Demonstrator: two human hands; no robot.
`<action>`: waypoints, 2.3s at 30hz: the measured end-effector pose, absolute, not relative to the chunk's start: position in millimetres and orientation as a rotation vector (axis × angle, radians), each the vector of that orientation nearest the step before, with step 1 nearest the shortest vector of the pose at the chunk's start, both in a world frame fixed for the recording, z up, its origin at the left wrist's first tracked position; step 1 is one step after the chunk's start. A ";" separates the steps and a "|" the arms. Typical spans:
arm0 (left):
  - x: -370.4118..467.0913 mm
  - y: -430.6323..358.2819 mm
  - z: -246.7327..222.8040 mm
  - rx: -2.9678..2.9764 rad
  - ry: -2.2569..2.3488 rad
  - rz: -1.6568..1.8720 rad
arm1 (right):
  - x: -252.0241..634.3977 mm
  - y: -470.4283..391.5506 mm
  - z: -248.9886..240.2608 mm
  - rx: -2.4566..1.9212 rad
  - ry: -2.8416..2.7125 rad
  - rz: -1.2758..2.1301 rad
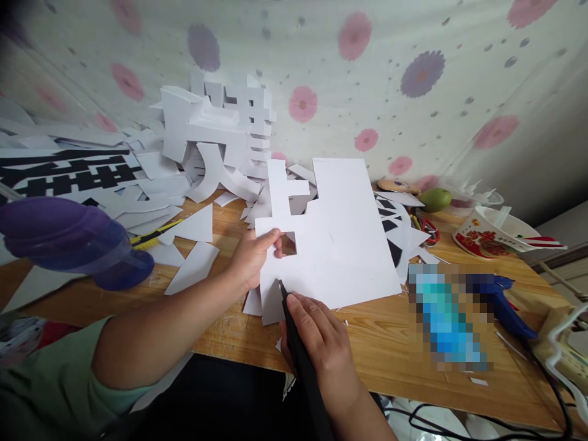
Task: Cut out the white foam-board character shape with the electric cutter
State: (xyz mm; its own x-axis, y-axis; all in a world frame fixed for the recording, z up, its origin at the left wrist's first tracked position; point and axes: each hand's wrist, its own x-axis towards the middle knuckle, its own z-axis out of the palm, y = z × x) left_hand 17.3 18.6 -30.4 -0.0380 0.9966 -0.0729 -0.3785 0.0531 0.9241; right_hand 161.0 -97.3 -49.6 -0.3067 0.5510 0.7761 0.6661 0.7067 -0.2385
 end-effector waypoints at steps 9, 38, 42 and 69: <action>16.0 20.9 -32.4 0.860 1.017 1.354 | 165.9 -105.6 -55.7 -0.959 -2.045 -0.166; 15.6 19.1 -28.9 0.843 1.038 1.308 | 177.5 -132.8 -66.7 -0.932 -2.066 -0.165; 14.6 19.8 -29.5 0.857 1.037 1.312 | 177.1 -134.0 -68.8 -0.942 -2.065 -0.138; -5.7 25.8 -11.5 1.102 0.821 1.195 | 172.9 -91.6 -53.2 -0.673 -1.175 1.038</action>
